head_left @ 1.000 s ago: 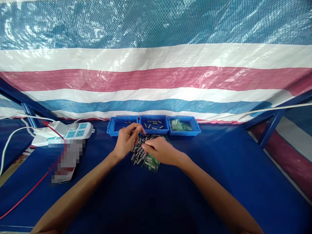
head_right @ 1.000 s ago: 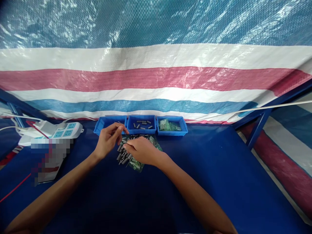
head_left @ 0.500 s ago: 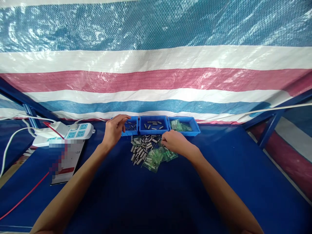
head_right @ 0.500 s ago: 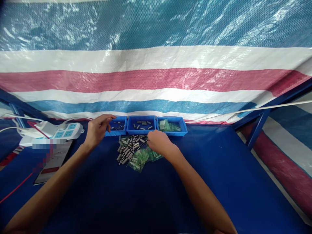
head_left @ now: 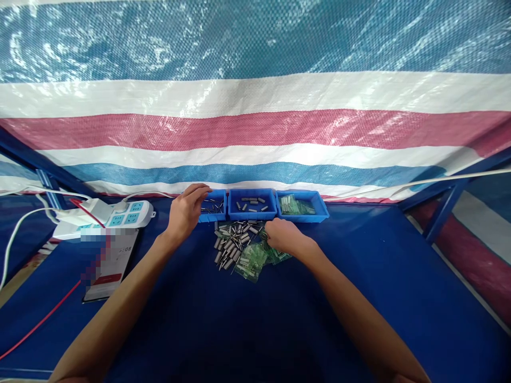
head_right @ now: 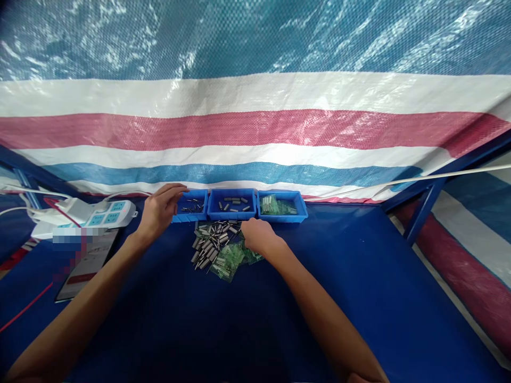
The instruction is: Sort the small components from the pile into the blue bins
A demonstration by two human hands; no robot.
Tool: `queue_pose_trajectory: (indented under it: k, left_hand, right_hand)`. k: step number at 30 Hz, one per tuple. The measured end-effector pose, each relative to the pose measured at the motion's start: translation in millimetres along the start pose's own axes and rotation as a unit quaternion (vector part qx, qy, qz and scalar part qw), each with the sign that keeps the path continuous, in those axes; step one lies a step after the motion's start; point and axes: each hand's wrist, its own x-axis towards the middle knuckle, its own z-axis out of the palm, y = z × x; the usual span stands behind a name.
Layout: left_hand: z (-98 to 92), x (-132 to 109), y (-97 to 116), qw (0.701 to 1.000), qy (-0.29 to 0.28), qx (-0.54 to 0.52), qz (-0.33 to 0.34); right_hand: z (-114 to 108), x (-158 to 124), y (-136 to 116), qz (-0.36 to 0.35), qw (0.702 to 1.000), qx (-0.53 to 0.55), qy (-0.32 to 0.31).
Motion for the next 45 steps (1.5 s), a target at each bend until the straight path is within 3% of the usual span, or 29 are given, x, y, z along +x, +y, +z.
queue_pose_trajectory:
  k: [11,28,39,41,43,45]
  left_hand:
    - [3.5,-2.2,-9.0,0.998,0.005,0.064,0.019]
    - [3.8,-4.0,-7.6,0.99,-0.022,0.141,-0.002]
    - [-0.9,-4.5,-3.1,0.996,0.063,0.052,0.025]
    - [2.1,-5.1,-6.6,0.997,0.016,0.076,0.019]
    - [5.9,-5.6,-9.9,0.992,-0.072,0.105,0.016]
    - [8.1,-5.5,-10.2,0.989,-0.097,0.108,0.007]
  right_hand:
    - [-13.7,-4.8,-4.6,-0.029,0.999,0.026,0.034]
    - [-20.2,-10.0,-5.4,-0.062,0.978,0.169,0.102]
    - [-27.2,-11.2,-9.7,-0.123,0.925,0.303,0.196]
    - [-26.3,-10.1,-9.4,-0.123,0.917,0.317,0.21]
    - [-24.7,-9.3,-9.1,-0.124,0.912,0.326,0.215]
    - [-23.3,-8.9,-9.0,-0.128,0.91,0.33,0.214]
